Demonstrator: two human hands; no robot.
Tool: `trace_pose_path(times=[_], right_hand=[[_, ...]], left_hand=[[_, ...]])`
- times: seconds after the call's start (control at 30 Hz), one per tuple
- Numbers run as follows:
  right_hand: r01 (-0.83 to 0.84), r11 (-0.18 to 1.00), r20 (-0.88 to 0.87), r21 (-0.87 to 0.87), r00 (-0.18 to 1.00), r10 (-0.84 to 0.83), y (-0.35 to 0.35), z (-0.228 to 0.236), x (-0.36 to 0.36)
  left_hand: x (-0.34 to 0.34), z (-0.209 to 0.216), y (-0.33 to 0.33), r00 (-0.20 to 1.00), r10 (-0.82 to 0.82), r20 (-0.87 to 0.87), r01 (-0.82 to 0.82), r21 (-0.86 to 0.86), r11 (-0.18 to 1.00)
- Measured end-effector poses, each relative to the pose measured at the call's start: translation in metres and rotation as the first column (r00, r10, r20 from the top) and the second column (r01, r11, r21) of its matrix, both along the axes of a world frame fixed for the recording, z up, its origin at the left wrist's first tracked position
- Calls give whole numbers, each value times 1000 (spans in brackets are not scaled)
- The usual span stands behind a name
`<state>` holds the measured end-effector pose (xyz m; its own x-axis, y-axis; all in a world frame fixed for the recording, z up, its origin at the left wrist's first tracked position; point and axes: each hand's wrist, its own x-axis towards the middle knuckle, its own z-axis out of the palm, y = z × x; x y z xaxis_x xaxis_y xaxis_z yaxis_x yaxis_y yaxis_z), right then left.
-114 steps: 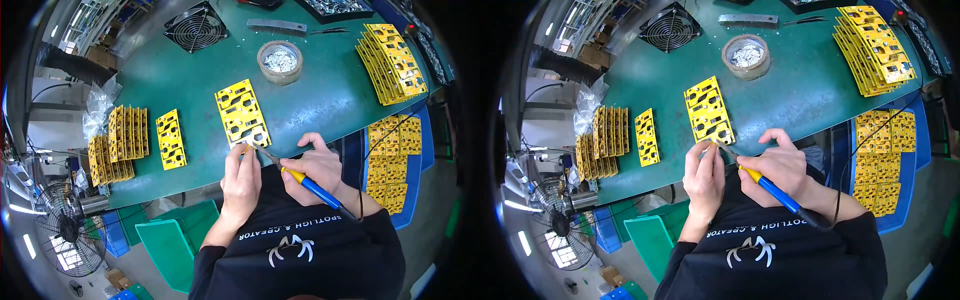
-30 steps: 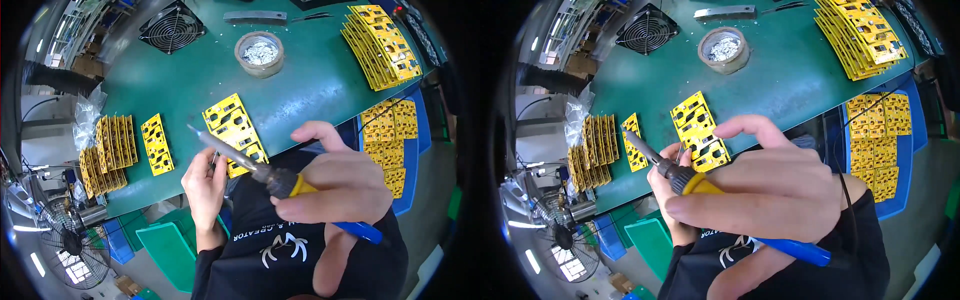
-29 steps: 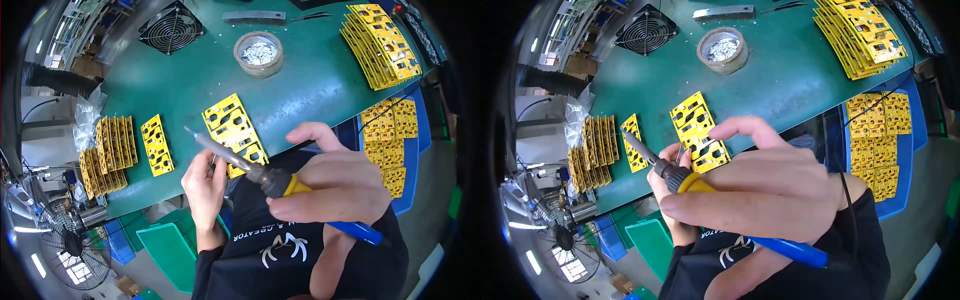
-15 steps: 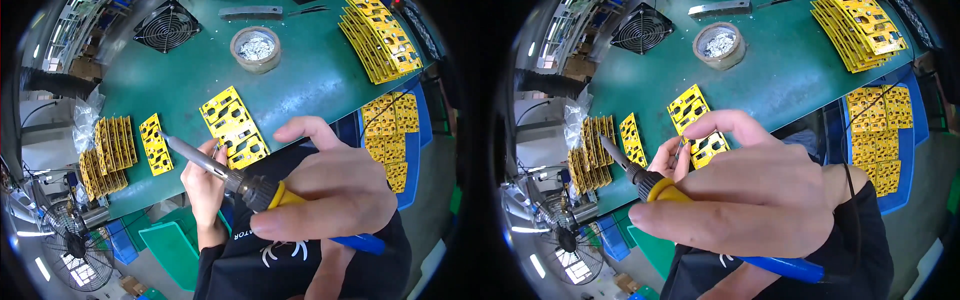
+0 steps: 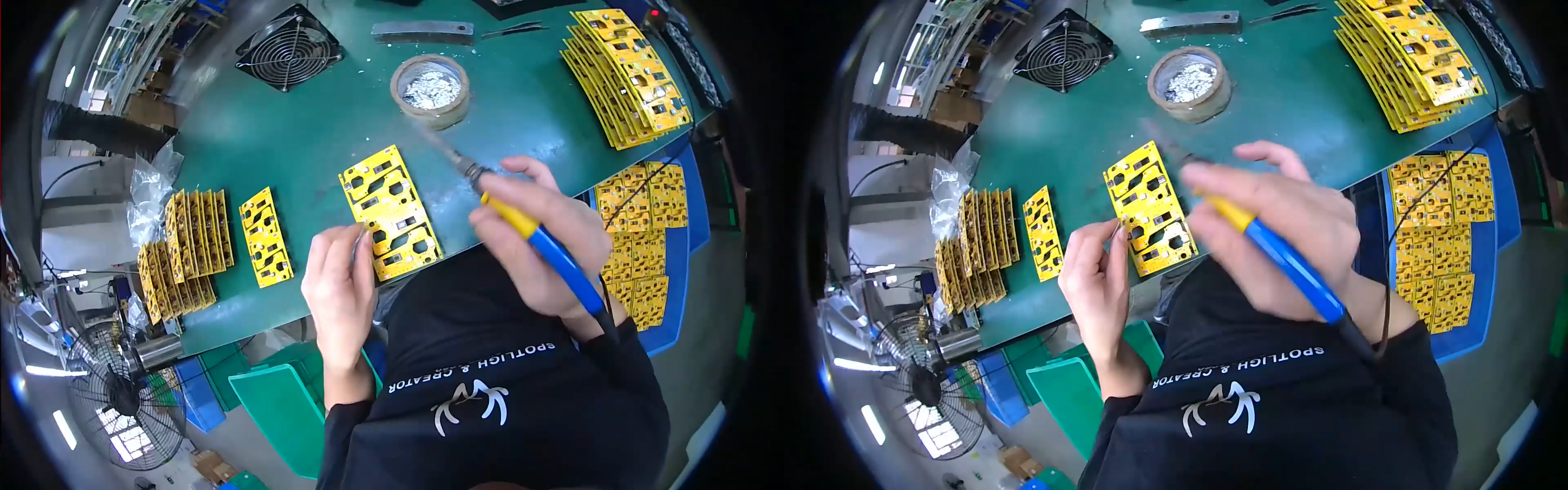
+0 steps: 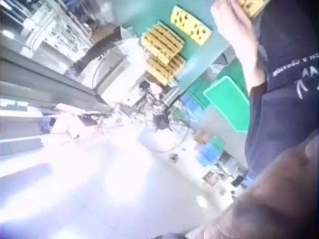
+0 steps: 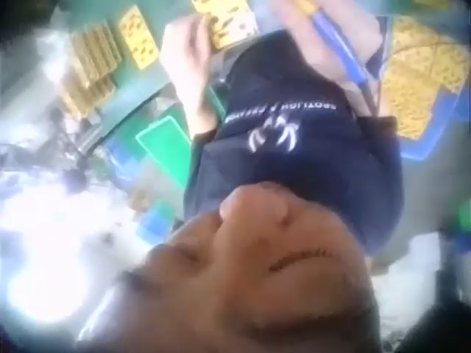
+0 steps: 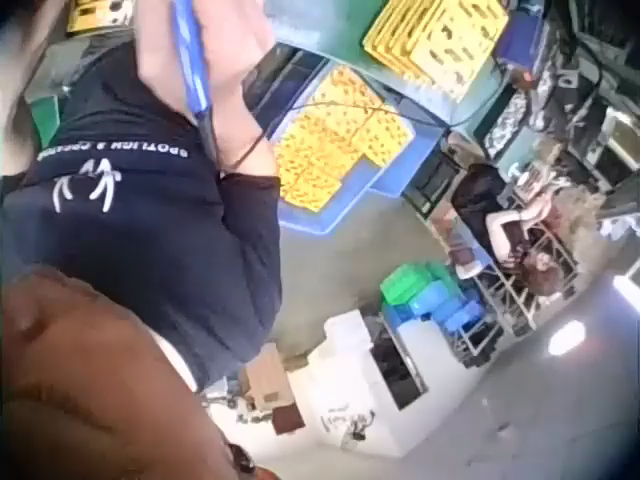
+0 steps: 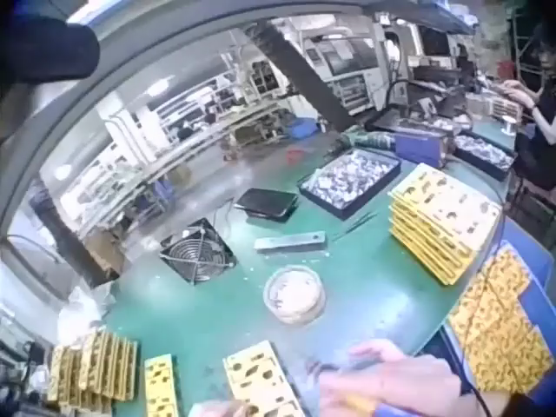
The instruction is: The person solders components onto yellow circuit boards using a soldering iron and places the completed boards onto a stack.
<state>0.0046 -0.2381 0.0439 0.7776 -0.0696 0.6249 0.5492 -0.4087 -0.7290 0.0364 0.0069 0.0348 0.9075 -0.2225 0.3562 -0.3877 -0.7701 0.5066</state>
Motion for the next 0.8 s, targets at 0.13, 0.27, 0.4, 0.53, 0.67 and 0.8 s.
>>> trace_pose_path(times=[0.13,0.27,0.4,0.53,0.67,0.8], right_hand=[[174,984,-58,-27,983,-175,-1,-36,9],[223,974,15,-26,975,-223,-1,-53,19],[230,973,27,-25,973,-230,-1,-56,20],[223,975,28,0,974,-223,1,-57,19],[234,972,61,-5,971,-233,1,-57,19],[202,977,48,71,977,-205,7,-49,17]], left_hand=[[8,-6,-15,989,-94,111,92,21,996],[9,-12,-23,994,-88,66,84,71,994],[8,-11,-28,997,-75,8,74,74,994],[10,-9,-28,997,-79,-17,80,79,994],[11,-13,-24,996,-89,-15,89,28,996],[9,-15,-23,995,-92,31,92,2,996]])
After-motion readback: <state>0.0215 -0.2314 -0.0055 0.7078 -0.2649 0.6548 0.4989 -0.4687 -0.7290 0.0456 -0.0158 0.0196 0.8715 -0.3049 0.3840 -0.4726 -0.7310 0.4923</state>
